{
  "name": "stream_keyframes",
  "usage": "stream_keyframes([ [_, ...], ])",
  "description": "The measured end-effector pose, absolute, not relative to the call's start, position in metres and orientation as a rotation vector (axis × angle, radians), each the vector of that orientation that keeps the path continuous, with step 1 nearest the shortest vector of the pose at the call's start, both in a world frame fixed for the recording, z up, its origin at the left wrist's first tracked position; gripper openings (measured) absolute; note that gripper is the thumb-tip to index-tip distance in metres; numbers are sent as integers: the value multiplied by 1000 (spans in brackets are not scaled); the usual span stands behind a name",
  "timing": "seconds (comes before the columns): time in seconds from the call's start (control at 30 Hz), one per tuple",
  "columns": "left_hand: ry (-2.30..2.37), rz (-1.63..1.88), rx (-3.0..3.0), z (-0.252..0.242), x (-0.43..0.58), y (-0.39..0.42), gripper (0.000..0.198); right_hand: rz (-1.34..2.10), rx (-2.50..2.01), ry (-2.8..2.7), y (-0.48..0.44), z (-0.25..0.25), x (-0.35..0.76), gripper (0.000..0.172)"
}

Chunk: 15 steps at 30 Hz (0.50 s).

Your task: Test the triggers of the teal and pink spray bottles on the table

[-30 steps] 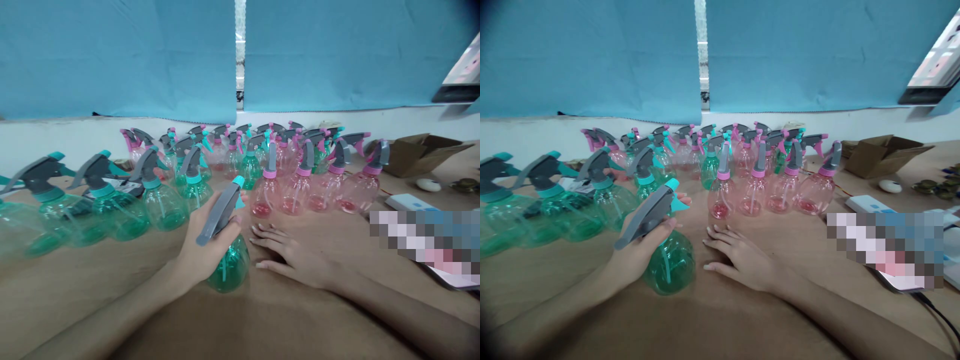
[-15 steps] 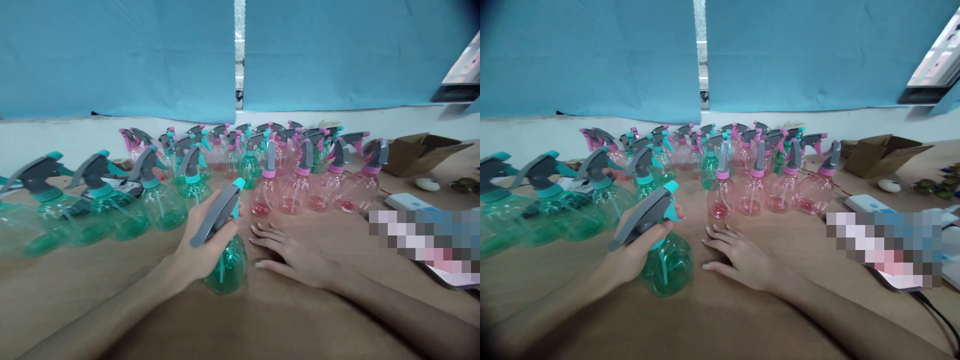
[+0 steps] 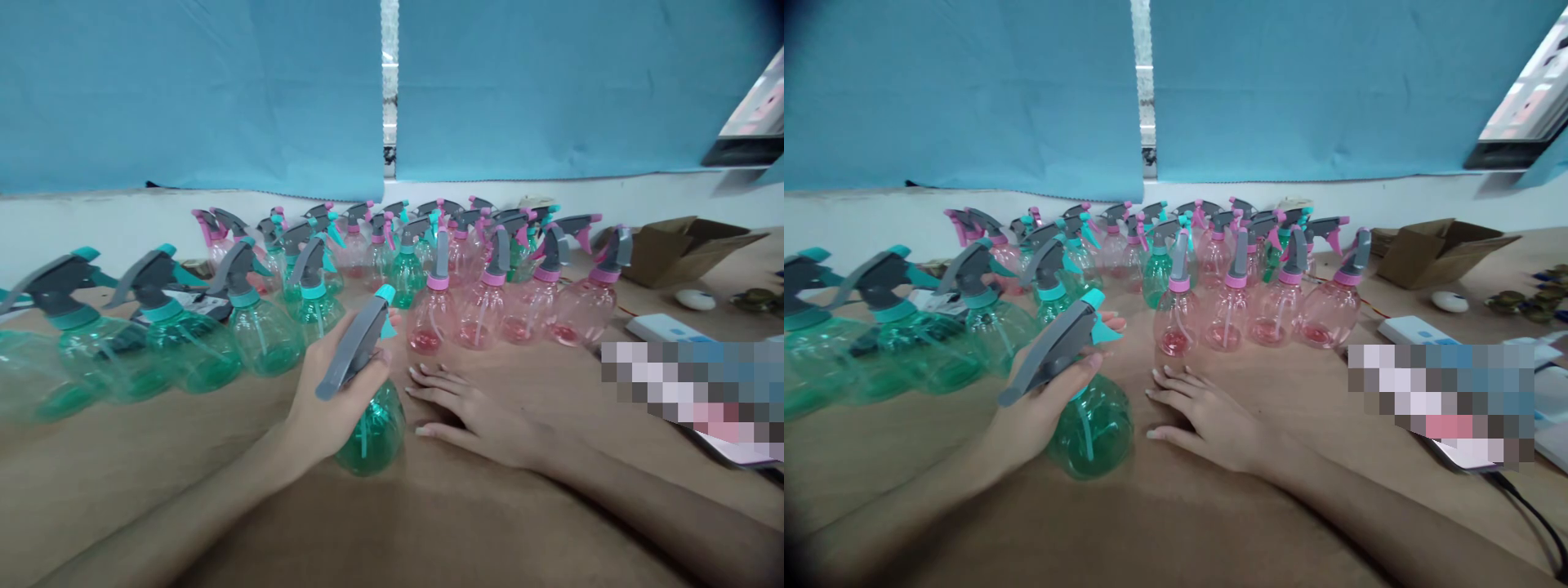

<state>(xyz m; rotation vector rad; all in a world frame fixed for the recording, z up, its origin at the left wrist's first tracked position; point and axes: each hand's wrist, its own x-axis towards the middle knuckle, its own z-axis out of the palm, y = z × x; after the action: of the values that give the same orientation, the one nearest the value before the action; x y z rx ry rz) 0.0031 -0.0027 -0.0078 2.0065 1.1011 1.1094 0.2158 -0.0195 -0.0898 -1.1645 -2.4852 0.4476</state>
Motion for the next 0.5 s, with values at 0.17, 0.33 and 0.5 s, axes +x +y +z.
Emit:
stream_keyframes([
  [0.17, 1115, 1112, 2006, -8, 4, -3, 19, 455, -1153, -2467, -19, -91, 216, 56],
  [0.33, 1097, 1134, 2037, -8, 4, -2, 21, 452, -1148, -2471, -19, -91, 216, 56],
  [0.5, 1091, 1132, 2030, -6, 5, -3, 22, 421, -1162, -2497, -19, -89, 215, 59],
])
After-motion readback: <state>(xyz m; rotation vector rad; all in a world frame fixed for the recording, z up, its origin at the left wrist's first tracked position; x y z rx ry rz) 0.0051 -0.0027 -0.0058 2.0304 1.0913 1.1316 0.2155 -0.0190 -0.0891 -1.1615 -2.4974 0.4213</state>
